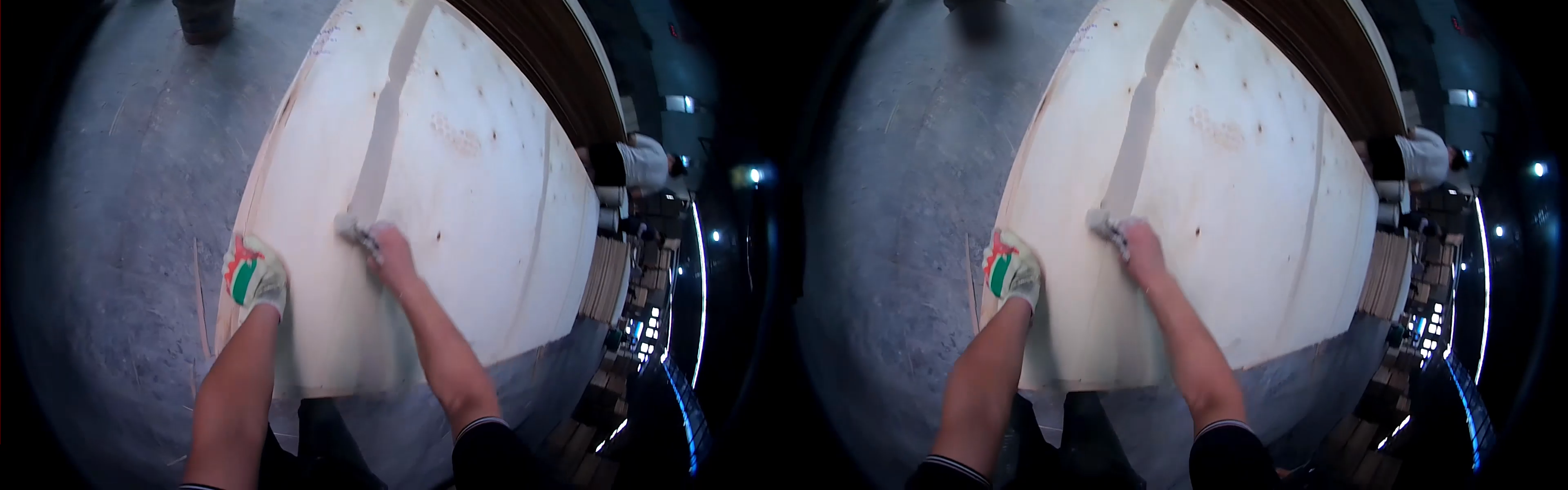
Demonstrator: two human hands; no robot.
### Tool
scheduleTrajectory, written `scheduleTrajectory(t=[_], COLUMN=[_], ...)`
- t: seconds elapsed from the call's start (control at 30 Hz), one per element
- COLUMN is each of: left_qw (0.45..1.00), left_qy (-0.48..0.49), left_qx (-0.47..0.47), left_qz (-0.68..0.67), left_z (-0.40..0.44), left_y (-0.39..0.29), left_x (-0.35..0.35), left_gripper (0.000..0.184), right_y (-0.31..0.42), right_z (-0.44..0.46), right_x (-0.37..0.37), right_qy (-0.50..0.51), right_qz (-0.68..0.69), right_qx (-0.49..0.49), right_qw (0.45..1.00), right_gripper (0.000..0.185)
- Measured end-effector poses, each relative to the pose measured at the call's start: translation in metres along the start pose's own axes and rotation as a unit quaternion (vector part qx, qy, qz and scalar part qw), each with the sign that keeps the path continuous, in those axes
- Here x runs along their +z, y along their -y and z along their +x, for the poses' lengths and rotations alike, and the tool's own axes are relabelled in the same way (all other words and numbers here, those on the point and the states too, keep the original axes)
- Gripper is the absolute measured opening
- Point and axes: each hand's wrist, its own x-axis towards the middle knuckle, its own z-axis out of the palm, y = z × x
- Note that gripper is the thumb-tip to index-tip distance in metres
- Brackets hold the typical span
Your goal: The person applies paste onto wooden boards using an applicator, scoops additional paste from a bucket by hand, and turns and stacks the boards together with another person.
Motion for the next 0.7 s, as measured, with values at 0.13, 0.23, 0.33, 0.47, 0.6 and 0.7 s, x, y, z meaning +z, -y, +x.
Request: scheduleTrajectory(t=[0.13, 0.23, 0.33, 0.47, 0.6, 0.7], left_qw=[0.993, 0.866, 0.844, 0.829, 0.843, 0.867], left_qy=[0.108, 0.219, 0.337, 0.308, 0.329, 0.265], left_qx=[0.052, 0.357, 0.126, -0.087, -0.202, -0.18], left_qz=[-0.022, -0.274, -0.397, -0.459, -0.374, -0.383], left_z=[0.007, 0.046, 0.035, 0.003, 0.019, 0.059], left_y=[0.025, 0.122, 0.243, 0.492, 0.686, 0.67], left_x=[0.001, -0.028, -0.107, -0.136, -0.179, -0.194], left_gripper=[0.049, 0.053, 0.048, 0.042, 0.052, 0.057], right_y=[0.076, 0.106, 0.1, 0.091, 0.116, 0.165], right_z=[-0.169, -0.273, -0.272, -0.217, -0.252, -0.301], right_x=[0.083, 0.124, 0.139, 0.158, 0.149, 0.167], right_qy=[-0.137, -0.127, -0.111, -0.195, -0.187, -0.179], right_qz=[0.1, 0.067, 0.035, 0.118, 0.112, 0.106], right_qx=[0.005, 0.106, 0.206, 0.349, 0.171, 0.212], right_qw=[0.986, 0.984, 0.972, 0.909, 0.961, 0.955], right_gripper=[0.036, 0.032, 0.031, 0.03, 0.033, 0.033])
